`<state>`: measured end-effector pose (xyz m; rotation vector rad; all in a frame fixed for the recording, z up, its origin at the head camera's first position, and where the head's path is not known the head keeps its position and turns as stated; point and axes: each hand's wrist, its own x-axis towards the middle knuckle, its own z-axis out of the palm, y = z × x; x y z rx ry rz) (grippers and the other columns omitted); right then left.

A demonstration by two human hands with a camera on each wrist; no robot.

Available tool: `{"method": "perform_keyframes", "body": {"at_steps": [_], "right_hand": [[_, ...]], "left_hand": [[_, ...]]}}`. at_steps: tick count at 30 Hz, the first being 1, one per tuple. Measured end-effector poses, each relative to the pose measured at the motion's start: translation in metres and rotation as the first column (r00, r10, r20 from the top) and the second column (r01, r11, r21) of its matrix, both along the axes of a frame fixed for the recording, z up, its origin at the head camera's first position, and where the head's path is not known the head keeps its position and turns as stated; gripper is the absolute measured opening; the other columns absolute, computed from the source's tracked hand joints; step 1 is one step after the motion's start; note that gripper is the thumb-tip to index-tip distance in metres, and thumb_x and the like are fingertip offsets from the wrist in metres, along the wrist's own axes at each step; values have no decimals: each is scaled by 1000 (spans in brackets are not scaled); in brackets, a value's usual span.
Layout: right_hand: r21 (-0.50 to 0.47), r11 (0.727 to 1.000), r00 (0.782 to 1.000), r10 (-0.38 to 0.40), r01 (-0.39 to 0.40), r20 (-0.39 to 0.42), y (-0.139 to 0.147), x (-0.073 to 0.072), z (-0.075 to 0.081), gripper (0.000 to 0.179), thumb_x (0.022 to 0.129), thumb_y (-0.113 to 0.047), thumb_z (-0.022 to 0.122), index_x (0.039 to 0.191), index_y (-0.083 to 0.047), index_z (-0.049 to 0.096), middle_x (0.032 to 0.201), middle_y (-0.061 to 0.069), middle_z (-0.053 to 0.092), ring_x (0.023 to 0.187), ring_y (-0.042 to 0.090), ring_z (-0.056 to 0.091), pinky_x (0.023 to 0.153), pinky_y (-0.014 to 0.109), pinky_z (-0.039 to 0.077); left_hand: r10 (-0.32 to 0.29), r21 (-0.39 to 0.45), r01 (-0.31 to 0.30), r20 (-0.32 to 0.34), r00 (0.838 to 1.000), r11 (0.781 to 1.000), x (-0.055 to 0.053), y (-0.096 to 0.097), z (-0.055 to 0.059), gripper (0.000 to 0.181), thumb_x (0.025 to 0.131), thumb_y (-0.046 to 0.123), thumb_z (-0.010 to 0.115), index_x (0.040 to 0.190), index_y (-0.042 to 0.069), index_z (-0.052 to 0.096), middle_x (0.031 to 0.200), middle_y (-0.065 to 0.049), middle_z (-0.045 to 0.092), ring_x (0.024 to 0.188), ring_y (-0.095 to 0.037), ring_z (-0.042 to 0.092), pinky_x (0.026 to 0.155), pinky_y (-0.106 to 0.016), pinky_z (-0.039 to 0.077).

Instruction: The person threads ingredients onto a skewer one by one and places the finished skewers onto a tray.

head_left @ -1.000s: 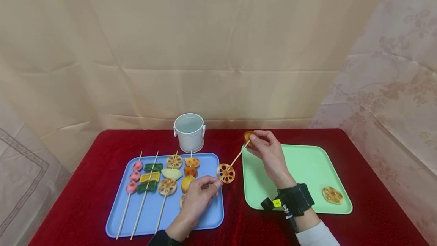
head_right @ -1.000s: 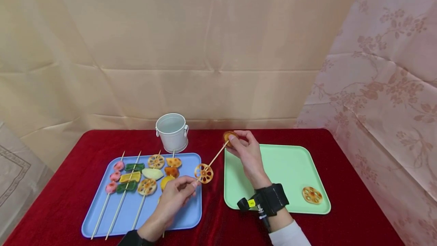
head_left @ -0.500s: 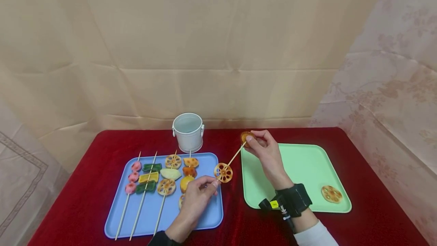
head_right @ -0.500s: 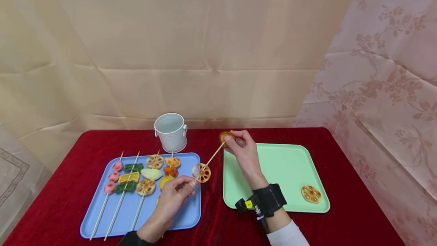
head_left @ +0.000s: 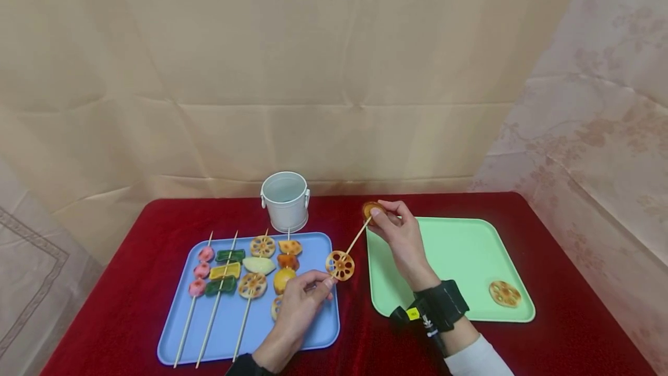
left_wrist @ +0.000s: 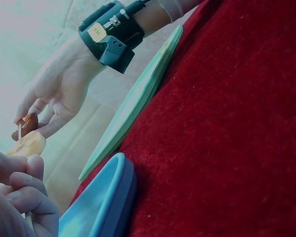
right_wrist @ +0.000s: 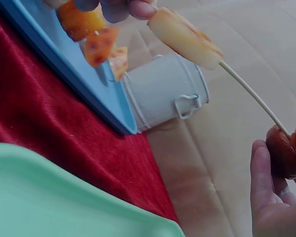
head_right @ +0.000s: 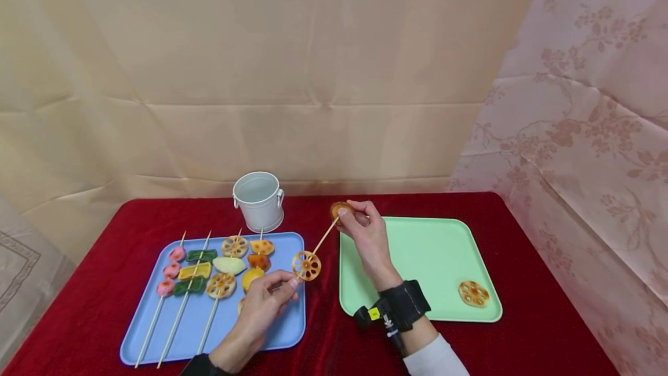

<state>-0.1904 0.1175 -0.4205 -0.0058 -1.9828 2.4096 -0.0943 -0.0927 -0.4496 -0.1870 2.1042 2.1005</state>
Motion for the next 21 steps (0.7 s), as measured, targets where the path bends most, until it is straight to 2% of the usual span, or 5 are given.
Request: {"method": "perform_keyframes", "body": {"at_steps": [4, 7, 13, 18, 21], "right_hand": [[-8, 1000, 1000, 5, -5, 8, -2, -1, -1, 32, 102, -8, 66, 128, 2, 53, 126, 19, 64, 104, 21, 71, 89, 34, 58], [-21, 1000, 1000, -5, 5, 1, -3, -1, 0, 31, 103, -9, 64, 129, 1, 52, 125, 20, 64, 101, 20, 72, 90, 33, 58], [-44, 999, 999, 18, -20, -49, -6, 2, 1, 30, 108, -20, 57, 131, -6, 43, 125, 21, 63, 103, 22, 73, 95, 33, 55], [-2, 1000, 995, -4, 4, -100, -13, 7, -4, 35, 109, -25, 54, 138, -8, 42, 124, 23, 65, 102, 22, 73, 93, 33, 56], [18, 999, 994, -32, 34, -105, -17, 10, -9, 36, 110, -25, 52, 139, -6, 42, 122, 24, 66, 97, 21, 73, 92, 31, 57]], "left_hand": [[14, 8, -14, 9, 1000, 1000, 2, 0, 0, 19, 97, 11, 69, 104, -5, 74, 73, -4, 66, 63, -10, 52, 55, -20, 38], [15, 21, -14, -3, 1000, 1000, 3, 2, 1, 18, 97, 11, 69, 104, -6, 74, 80, -6, 70, 68, -10, 57, 59, -20, 41], [-35, 30, 36, -11, 999, 999, 5, 10, 5, 19, 98, 12, 66, 102, -7, 71, 83, -9, 69, 75, -12, 61, 66, -20, 45], [-47, 67, 46, 10, 999, 997, 8, 12, 7, 18, 99, 9, 65, 101, -8, 70, 78, -5, 66, 72, -11, 60, 61, -19, 43], [-39, 90, 36, 28, 999, 995, 9, 10, 6, 19, 99, 8, 64, 102, -9, 70, 74, -2, 65, 63, -8, 53, 55, -19, 39]]}}
